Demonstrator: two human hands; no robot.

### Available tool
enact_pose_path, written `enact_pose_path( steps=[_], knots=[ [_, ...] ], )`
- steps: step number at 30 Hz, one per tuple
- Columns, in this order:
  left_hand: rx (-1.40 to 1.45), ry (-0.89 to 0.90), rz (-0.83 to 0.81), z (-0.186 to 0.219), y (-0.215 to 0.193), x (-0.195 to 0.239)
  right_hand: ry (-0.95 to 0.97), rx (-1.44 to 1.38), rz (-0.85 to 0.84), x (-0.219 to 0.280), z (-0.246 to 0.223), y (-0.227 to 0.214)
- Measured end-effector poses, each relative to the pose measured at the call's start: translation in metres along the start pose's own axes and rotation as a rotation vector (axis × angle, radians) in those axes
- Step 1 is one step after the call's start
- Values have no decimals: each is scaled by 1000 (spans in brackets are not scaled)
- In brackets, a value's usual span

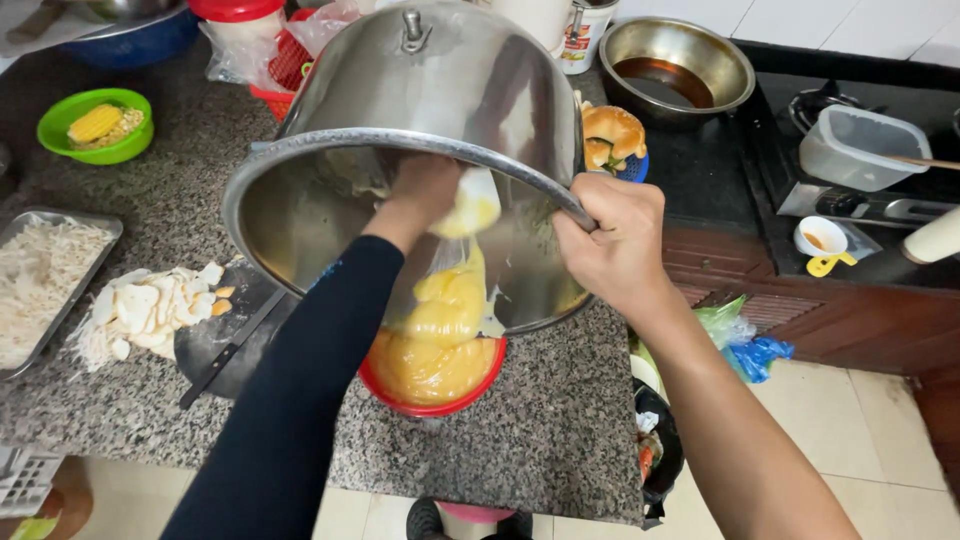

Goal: Scrape batter from a large mixing bowl into a smaller container using a plastic scraper and then clean the mixing bowl with a sponge.

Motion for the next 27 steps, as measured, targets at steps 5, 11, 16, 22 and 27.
enact_pose_path(
  steps=[5, 11, 16, 22, 27],
  knots=[
    [-24, 43, -344, 36, -41, 59, 4, 7, 5, 0, 0, 0],
    [38, 180, -411, 83, -106, 135, -1, 14, 24, 3, 4, 2],
    [82, 190, -224, 97, -156, 169, 36, 57, 49, 1, 12, 5],
    [273, 35, 28, 105, -186, 187, 113, 82, 137, 2, 25, 3],
    [380, -59, 123, 101, -188, 201, 300, 126, 198, 7, 27, -6]
  ],
)
Point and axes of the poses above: each hand's wrist, its own x-axis away from the middle knuckle, its own y-axis out of the palm, z = x × y, the point moved 1 cm from there along -x, towards the middle knuckle, and after that the axes turned 5 degrees about x, right-handed, at the moved point
